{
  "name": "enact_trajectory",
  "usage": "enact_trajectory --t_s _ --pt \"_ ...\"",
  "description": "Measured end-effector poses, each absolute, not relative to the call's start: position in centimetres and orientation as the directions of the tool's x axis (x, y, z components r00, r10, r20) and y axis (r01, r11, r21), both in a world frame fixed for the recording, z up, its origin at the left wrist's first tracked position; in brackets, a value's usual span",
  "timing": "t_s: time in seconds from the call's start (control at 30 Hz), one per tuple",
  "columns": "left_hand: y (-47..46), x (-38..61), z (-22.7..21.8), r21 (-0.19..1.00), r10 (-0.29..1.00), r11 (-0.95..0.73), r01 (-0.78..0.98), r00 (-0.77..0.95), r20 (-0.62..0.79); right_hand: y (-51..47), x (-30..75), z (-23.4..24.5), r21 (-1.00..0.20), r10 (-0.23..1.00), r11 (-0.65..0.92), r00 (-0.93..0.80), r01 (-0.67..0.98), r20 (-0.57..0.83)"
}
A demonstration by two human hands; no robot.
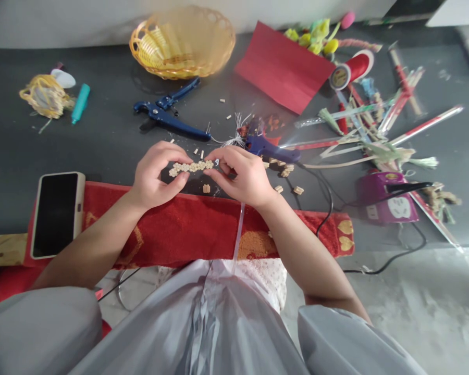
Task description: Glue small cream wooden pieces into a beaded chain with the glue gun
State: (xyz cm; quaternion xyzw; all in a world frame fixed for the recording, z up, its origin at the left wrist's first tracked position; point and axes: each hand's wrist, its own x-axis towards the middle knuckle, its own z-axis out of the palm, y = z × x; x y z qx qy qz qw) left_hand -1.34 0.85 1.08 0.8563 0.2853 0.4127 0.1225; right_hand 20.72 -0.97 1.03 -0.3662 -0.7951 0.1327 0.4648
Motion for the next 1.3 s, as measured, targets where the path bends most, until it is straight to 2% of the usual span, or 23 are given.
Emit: enact_trajectory --t_s 0.3,0.6,0.9,1.3 --pt "0.9 -1.52 1.08 0.476 0.622 -0.782 0.401 0.54 0.567 -0.95 20.79 0.89 -0.555 0.725 0.677 -0.306 0.484 0.617" --pt "0.91 -1.39 1.18 0.483 0.609 -0.793 0.371 0.45 0.654 -0.76 20.82 0.88 -0.568 0.738 0.661 -0.287 0.49 0.611" --pt "0.92 -1.31 1.17 0.514 0.646 -0.76 0.397 0.376 0.664 -0.67 20.89 0.83 -0.585 0.748 0.648 -0.26 0.489 0.611" --pt "0.98 -1.3 1.06 0.52 0.629 -0.776 0.357 0.385 0.675 -0.7 20.87 0.87 -0.579 0.745 0.648 -0.255 0.495 0.617"
